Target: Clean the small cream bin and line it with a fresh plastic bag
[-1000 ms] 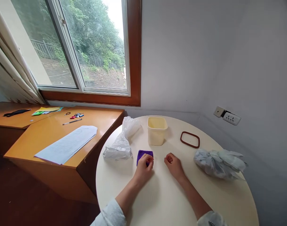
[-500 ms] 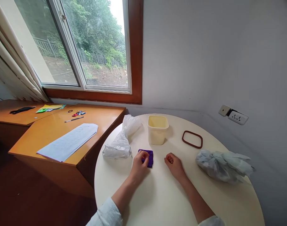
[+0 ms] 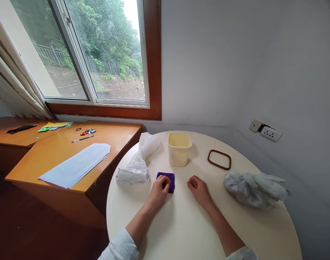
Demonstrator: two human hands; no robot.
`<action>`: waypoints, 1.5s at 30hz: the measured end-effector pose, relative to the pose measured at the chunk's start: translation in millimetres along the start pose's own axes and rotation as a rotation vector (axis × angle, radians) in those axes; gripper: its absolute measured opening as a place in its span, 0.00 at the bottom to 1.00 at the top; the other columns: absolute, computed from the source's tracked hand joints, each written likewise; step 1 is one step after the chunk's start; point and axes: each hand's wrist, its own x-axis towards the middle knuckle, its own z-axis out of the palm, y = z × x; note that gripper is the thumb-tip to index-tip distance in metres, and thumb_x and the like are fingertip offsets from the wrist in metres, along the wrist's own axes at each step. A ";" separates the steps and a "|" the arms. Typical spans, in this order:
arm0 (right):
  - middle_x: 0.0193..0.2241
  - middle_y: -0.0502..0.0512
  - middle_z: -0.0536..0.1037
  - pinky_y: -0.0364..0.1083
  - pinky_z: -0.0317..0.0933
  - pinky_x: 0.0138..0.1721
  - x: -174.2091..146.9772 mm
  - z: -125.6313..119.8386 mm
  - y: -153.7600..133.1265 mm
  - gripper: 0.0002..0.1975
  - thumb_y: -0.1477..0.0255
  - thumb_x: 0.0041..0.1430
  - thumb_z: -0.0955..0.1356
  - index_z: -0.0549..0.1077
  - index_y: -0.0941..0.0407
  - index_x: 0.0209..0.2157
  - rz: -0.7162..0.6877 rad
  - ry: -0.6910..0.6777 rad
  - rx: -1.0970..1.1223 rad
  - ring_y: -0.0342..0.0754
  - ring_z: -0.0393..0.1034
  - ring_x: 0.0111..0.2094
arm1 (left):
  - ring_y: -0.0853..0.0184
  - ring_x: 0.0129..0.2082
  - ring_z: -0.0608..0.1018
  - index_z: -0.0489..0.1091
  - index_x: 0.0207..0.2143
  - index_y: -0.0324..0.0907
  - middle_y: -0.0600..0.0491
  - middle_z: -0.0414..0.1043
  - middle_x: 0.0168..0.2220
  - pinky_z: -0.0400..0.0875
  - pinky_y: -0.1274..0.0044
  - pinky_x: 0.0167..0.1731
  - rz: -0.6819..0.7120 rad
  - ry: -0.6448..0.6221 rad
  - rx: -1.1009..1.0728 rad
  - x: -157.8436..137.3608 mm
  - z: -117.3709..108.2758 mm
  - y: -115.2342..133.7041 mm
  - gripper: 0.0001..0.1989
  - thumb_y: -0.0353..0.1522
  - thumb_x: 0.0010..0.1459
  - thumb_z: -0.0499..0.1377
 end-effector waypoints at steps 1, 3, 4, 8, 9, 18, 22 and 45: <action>0.20 0.47 0.66 0.42 0.56 0.25 -0.2 0.0 -0.3 0.08 0.65 0.49 0.63 0.63 0.55 0.23 0.001 0.002 0.004 0.42 0.59 0.22 | 0.68 0.30 0.69 0.67 0.27 0.40 0.53 0.66 0.29 0.64 0.76 0.33 0.004 -0.006 0.000 -0.3 0.1 0.1 0.07 0.26 0.51 0.49; 0.20 0.47 0.66 0.41 0.56 0.24 -0.4 -0.1 -1.0 0.09 0.65 0.49 0.63 0.64 0.55 0.23 -0.001 0.009 0.015 0.42 0.59 0.22 | 0.68 0.30 0.69 0.67 0.27 0.40 0.53 0.66 0.29 0.64 0.76 0.33 0.015 -0.020 0.000 -0.8 0.1 0.7 0.07 0.26 0.51 0.50; 0.20 0.47 0.66 0.41 0.56 0.24 -0.4 -0.1 -1.2 0.09 0.65 0.49 0.64 0.64 0.55 0.23 -0.002 0.012 0.018 0.42 0.59 0.22 | 0.68 0.30 0.70 0.67 0.27 0.40 0.53 0.66 0.29 0.64 0.76 0.33 0.021 -0.026 0.001 -0.9 0.1 1.1 0.07 0.26 0.51 0.50; 0.20 0.47 0.66 0.42 0.56 0.25 -0.1 0.3 -0.7 0.09 0.65 0.49 0.64 0.63 0.55 0.23 -0.004 0.006 0.009 0.42 0.60 0.22 | 0.67 0.30 0.70 0.67 0.27 0.40 0.53 0.67 0.29 0.64 0.76 0.32 0.043 -0.033 0.001 -1.2 0.2 4.0 0.07 0.27 0.53 0.50; 0.20 0.47 0.66 0.42 0.56 0.25 0.1 0.4 -0.3 0.09 0.65 0.50 0.63 0.63 0.55 0.23 -0.004 0.004 0.005 0.42 0.60 0.22 | 0.67 0.31 0.70 0.67 0.27 0.40 0.52 0.67 0.29 0.64 0.76 0.32 0.047 -0.032 0.001 -1.5 0.5 4.9 0.07 0.28 0.53 0.50; 0.20 0.45 0.64 0.41 0.54 0.24 0.1 -1.2 1.1 0.09 0.64 0.51 0.63 0.62 0.54 0.23 0.016 -0.013 0.006 0.42 0.58 0.22 | 0.60 0.45 0.69 0.66 0.41 0.43 0.47 0.66 0.42 0.62 0.67 0.48 0.226 0.392 0.278 0.5 -23.5 22.1 0.11 0.34 0.55 0.54; 0.20 0.46 0.64 0.41 0.54 0.24 0.2 -1.5 0.8 0.09 0.64 0.51 0.63 0.63 0.55 0.23 0.020 -0.013 0.014 0.42 0.57 0.22 | 0.53 0.59 0.56 0.51 0.57 0.42 0.40 0.52 0.56 0.41 0.56 0.58 0.031 0.645 0.610 9.9 -54.4 9.8 0.31 0.41 0.53 0.55; 0.23 0.48 0.66 0.44 0.60 0.29 -3.1 -0.8 -2.9 0.11 0.67 0.53 0.62 0.65 0.55 0.38 -0.074 0.015 -0.051 0.45 0.62 0.25 | 0.64 0.30 0.74 0.67 0.43 0.41 0.50 0.73 0.31 0.67 0.74 0.32 -0.282 0.277 0.031 21.6 -83.4 -19.1 0.17 0.36 0.51 0.53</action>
